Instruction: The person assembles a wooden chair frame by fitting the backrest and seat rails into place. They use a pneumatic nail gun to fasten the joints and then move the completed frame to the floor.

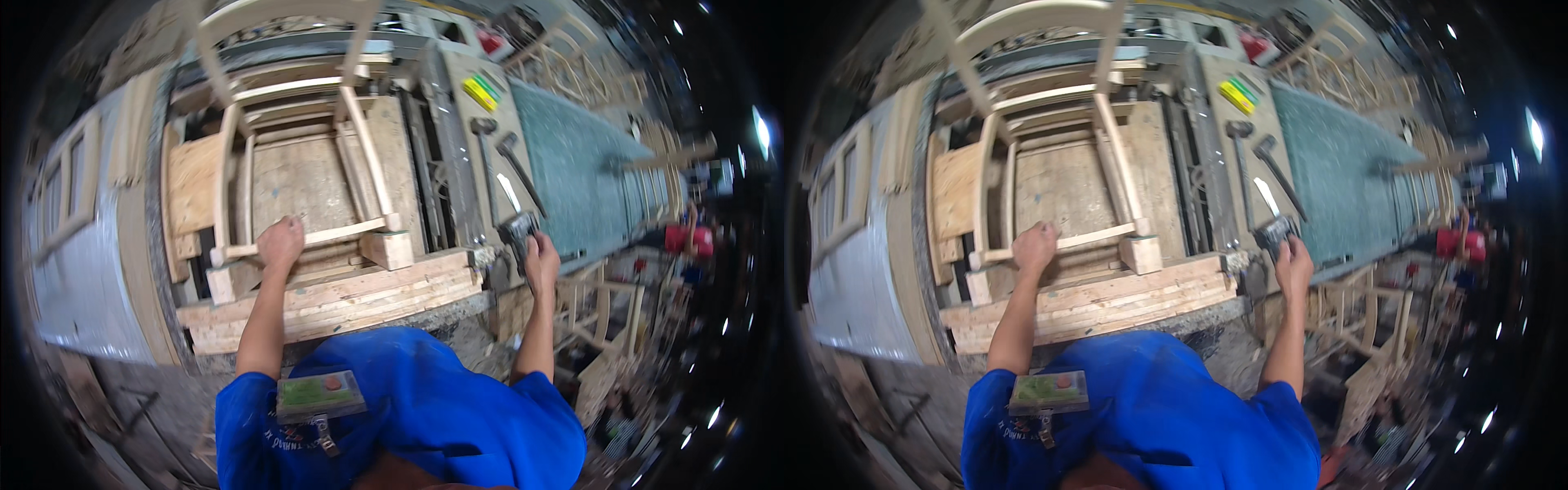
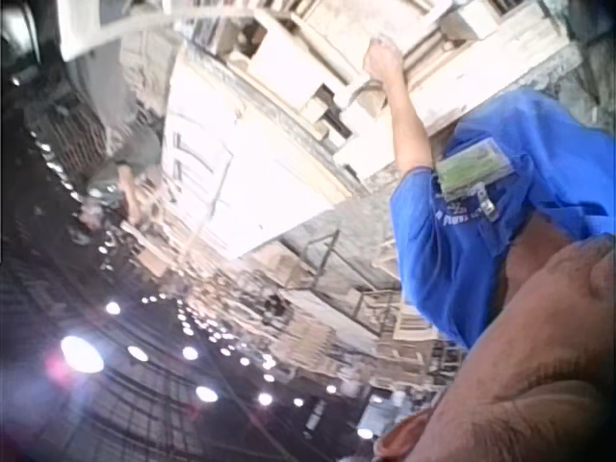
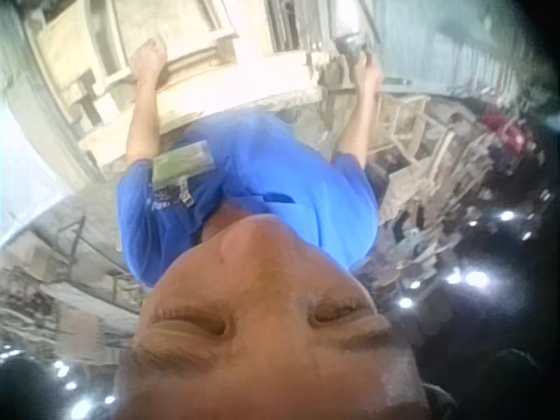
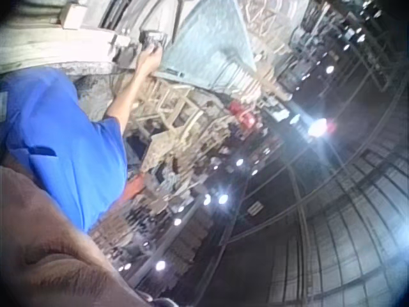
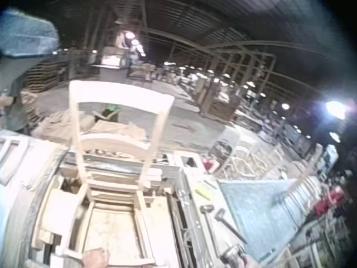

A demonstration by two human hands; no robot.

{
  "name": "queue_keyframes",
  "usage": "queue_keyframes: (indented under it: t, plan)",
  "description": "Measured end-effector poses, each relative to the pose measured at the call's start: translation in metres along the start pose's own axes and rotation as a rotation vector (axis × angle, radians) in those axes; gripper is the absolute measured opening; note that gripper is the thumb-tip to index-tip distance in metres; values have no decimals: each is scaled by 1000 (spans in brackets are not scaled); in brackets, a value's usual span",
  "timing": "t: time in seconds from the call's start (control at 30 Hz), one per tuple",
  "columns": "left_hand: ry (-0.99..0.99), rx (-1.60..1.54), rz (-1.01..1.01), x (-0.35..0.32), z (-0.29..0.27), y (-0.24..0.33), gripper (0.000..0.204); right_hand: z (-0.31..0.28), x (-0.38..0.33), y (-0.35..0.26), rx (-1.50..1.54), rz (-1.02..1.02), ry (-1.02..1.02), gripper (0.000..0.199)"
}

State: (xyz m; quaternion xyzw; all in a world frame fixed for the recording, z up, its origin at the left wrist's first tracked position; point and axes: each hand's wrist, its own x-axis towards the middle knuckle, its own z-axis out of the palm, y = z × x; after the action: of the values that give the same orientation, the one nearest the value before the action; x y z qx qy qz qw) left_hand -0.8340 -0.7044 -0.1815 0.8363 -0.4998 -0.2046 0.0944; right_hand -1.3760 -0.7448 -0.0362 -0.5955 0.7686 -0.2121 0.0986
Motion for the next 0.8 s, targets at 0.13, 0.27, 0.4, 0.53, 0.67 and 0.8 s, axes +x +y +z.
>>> queue_keyframes:
  t: [0.13,0.27,0.4,0.53,0.67,0.8]
  plan:
    - [-24,45,6,0,0,16,43,12,36,9,-115,-124,64,37]
    - [-20,96,26,-1,-2,26,44,51,76,-4,-129,-144,-32,39]
    - [18,74,21,-5,0,26,39,53,87,24,-234,-77,-13,43]
    - [101,-42,60,-4,-1,33,34,16,38,89,-369,96,-73,57]
    - [68,15,-15,-6,-14,23,35,32,3,96,-316,132,-267,75]
    - [43,-9,-15,-10,-14,18,38,41,5,92,-257,29,-267,77]
